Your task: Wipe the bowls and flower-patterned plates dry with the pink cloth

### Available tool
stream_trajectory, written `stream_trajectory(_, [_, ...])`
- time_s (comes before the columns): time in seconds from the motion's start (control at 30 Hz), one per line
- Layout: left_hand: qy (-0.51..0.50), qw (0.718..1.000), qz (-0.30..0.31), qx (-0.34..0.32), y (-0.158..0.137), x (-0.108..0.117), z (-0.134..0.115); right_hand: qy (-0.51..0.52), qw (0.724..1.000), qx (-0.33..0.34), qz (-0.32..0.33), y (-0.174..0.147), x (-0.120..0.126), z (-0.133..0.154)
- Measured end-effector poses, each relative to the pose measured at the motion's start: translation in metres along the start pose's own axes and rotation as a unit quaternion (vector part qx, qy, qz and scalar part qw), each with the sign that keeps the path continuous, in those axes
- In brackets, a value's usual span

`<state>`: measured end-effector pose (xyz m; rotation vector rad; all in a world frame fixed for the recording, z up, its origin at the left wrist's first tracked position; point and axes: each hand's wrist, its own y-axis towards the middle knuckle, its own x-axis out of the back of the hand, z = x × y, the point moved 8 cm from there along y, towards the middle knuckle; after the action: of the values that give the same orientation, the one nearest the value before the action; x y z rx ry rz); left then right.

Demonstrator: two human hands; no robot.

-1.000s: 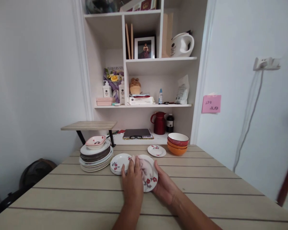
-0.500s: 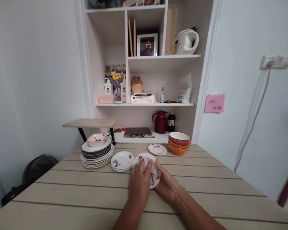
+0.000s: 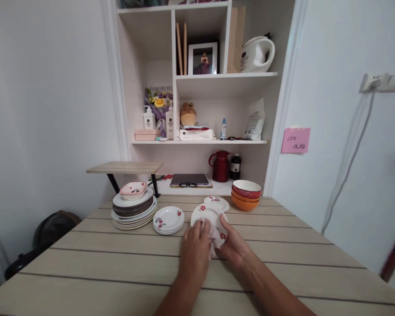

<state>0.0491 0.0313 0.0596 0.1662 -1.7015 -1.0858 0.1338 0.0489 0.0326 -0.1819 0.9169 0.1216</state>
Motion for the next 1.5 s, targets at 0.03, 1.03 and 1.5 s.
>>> stream_trajectory(0.03, [-0.007, 0.999, -0.007, -0.043, -0.002, 0.000, -0.013, 0.000, 1.000, -0.010, -0.016, 0.000, 0.004, -0.001])
stream_trajectory(1.03, [-0.020, 0.998, -0.044, -0.035, 0.006, 0.014, -0.001, 0.005, 1.000, -0.009, 0.023, -0.004, -0.005, 0.013])
stream_trajectory(1.5, [-0.512, 0.712, -0.181, 0.445, -0.024, -0.018, 0.138, -0.237, 0.969, 0.076, 0.003, -0.021, -0.013, 0.020])
